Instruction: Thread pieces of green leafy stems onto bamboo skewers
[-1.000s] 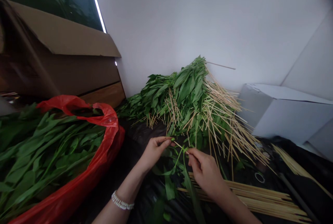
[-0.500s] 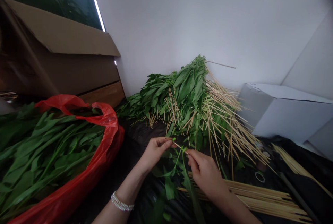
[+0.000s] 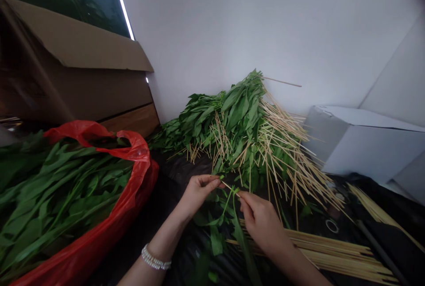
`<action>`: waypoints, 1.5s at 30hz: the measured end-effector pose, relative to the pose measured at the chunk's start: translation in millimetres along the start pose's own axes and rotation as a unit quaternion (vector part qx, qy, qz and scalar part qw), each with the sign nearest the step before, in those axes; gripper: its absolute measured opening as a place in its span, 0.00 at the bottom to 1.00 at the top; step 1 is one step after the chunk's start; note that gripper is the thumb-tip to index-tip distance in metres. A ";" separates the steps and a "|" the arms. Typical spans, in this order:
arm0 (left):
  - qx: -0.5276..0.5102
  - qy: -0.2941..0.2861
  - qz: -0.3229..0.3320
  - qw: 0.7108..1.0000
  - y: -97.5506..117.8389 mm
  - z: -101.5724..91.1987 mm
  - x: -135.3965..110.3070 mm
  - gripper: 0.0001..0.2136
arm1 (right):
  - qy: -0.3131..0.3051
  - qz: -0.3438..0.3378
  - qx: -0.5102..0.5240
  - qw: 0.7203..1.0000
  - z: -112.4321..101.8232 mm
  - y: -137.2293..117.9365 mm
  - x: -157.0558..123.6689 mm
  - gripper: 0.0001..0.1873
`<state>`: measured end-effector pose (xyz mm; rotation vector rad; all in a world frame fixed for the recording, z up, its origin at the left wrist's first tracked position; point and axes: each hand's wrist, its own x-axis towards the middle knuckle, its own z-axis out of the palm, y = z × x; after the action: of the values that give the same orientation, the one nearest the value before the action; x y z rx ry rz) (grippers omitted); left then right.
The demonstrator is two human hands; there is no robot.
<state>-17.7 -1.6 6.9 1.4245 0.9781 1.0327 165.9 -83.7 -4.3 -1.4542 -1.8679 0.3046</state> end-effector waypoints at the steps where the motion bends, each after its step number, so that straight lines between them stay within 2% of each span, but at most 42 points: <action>1: -0.001 0.004 0.000 1.000 0.6 0.8 -0.3 0.16 | -0.001 0.002 0.000 1.000 0.5 0.1 -0.3 0.17; 7: 0.000 -0.011 -0.003 1.000 -1.3 4.5 -0.3 0.17 | -0.002 -0.001 0.005 1.000 3.0 0.7 -1.1 0.17; 12: -0.054 -0.003 -0.031 0.998 -3.8 0.9 0.6 0.20 | 0.006 -0.011 0.014 1.000 3.2 -0.3 -0.8 0.17; 18: -0.076 0.012 -0.064 0.995 -3.9 -1.1 0.4 0.16 | 0.017 -0.027 0.021 0.999 6.1 0.8 -2.4 0.16; 26: -0.081 -0.031 -0.095 0.992 -7.6 7.5 -3.2 0.15 | 0.018 -0.026 0.026 0.999 9.2 -0.8 -3.2 0.16; 31: -0.071 -0.069 -0.071 0.993 -5.3 5.7 -5.3 0.17 | 0.015 -0.019 0.038 0.999 8.5 -3.6 -3.2 0.16; 33: -0.063 -0.041 -0.060 0.995 -4.0 -1.5 -2.0 0.20 | 0.001 -0.018 0.038 0.999 5.5 -6.5 -4.6 0.14; 35: -0.050 0.023 -0.050 0.997 -4.7 -8.7 3.1 0.23 | -0.039 -0.036 0.037 0.998 1.8 -11.1 -6.8 0.11; 37: -0.003 0.064 -0.015 0.998 -8.1 -12.2 8.1 0.21 | -0.091 -0.069 0.032 0.993 -1.3 -16.9 -9.6 0.10; 40: 0.163 0.024 0.088 0.982 -16.0 -8.9 11.1 0.10 | -0.147 -0.103 0.006 0.984 -2.3 -24.4 -13.7 0.10; 43: 0.346 -0.043 0.168 0.922 -22.5 -1.6 8.3 0.10 | -0.166 -0.113 -0.025 0.979 0.2 -26.6 -16.2 0.09; 45: 0.421 -0.078 0.194 0.883 -25.4 1.5 5.7 0.12 | -0.164 -0.115 -0.035 0.979 2.1 -25.4 -16.7 0.09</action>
<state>-15.4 5.8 -18.0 2.4635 1.1027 0.7587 147.2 -106.7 2.4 -1.2737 -2.3095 0.3884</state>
